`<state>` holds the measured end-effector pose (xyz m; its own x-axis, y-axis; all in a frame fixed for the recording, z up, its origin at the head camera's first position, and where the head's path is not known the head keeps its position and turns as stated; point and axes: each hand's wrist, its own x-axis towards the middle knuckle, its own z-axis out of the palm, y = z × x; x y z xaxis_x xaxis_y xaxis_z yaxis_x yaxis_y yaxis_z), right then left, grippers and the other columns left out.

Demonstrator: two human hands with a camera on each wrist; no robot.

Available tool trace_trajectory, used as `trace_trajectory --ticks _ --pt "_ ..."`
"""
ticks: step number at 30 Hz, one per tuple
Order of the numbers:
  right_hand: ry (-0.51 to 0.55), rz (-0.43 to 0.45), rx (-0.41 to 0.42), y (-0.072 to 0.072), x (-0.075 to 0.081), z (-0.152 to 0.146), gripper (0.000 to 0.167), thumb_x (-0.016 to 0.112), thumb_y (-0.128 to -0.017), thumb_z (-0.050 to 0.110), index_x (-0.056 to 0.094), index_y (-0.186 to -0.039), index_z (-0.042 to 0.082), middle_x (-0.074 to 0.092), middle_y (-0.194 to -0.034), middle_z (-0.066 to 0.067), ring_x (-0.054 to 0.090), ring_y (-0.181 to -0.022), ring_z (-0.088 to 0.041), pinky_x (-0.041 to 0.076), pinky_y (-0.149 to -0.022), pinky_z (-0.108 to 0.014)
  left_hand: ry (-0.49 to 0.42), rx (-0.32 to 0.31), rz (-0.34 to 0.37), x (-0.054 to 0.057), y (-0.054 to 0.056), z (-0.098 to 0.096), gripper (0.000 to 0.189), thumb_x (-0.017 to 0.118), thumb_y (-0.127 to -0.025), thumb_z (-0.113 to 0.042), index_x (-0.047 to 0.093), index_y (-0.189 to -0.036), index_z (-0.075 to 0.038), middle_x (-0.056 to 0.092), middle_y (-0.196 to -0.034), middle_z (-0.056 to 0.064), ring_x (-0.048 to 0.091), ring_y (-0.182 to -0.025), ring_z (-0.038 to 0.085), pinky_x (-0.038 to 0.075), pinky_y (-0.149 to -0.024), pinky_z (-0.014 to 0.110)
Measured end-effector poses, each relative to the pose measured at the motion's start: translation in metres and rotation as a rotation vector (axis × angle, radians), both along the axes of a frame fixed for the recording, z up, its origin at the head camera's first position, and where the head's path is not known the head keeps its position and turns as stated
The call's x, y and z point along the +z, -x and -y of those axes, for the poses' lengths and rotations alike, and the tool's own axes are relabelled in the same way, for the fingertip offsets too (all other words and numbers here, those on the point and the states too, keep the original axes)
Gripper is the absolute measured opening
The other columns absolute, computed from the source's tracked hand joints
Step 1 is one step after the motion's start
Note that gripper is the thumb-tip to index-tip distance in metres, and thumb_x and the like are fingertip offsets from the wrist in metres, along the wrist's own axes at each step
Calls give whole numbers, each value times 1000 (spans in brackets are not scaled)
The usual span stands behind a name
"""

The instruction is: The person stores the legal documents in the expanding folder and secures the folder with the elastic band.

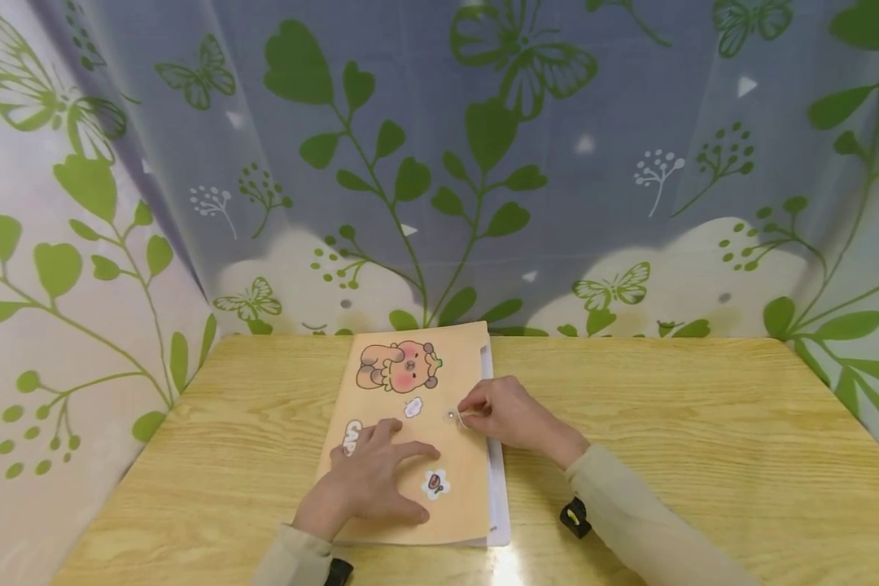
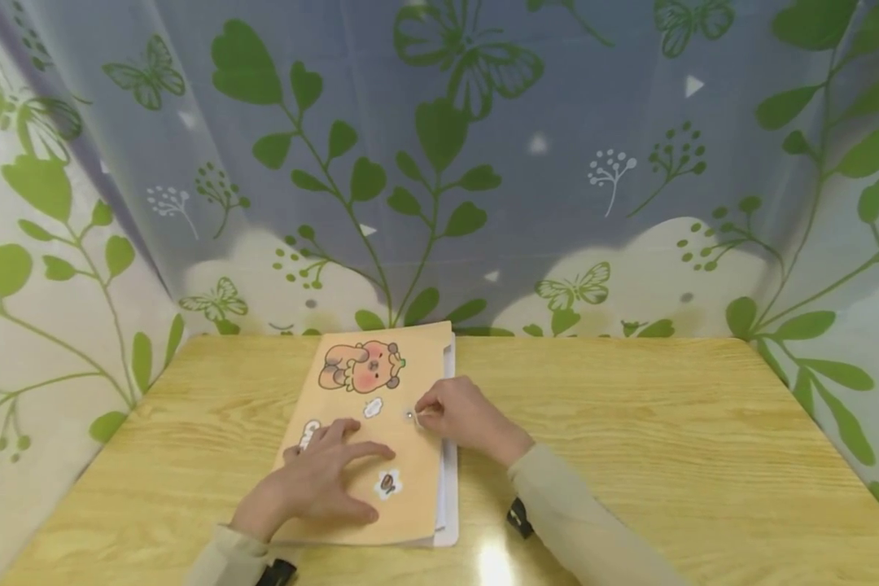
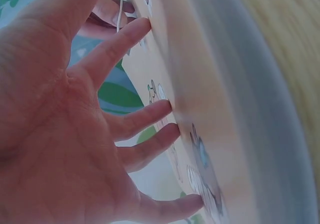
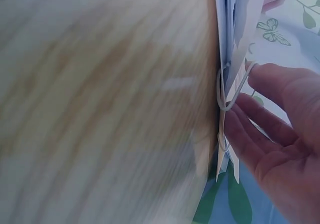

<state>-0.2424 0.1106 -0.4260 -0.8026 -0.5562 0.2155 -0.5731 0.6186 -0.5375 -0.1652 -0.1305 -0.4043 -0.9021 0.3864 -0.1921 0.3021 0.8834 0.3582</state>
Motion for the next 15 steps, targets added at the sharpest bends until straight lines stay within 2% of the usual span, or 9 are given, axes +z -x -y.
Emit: trace_trajectory --ticks 3,8,12,15 --pt "-10 -3 -3 0 0 3 13 75 -88 6 81 -100 3 78 -96 -8 61 -75 -6 48 -64 -15 -5 -10 0 0 0 1 72 91 -65 -50 64 -132 -43 40 -156 15 41 -138 41 37 -92 83" --pt "-45 -14 -1 5 -2 8 16 74 -88 7 81 -102 3 71 -79 0 49 -65 -3 41 -60 -16 -8 -19 1 -2 0 1 74 90 -66 -50 63 -134 -43 39 -156 13 41 -138 42 37 -92 83" --pt "-77 -26 25 10 -2 12 10 73 -89 7 82 -93 7 53 -63 5 40 -59 -2 35 -56 -17 -12 -17 14 -2 1 1 73 89 -67 -50 63 -135 -42 37 -159 14 39 -140 45 34 -94 86" --pt "-92 -54 45 12 -2 15 9 74 -87 6 82 -91 8 55 -64 3 41 -61 -4 36 -57 -18 -10 -15 17 -1 1 1 74 90 -67 -50 63 -135 -42 36 -160 14 38 -142 45 32 -95 87"
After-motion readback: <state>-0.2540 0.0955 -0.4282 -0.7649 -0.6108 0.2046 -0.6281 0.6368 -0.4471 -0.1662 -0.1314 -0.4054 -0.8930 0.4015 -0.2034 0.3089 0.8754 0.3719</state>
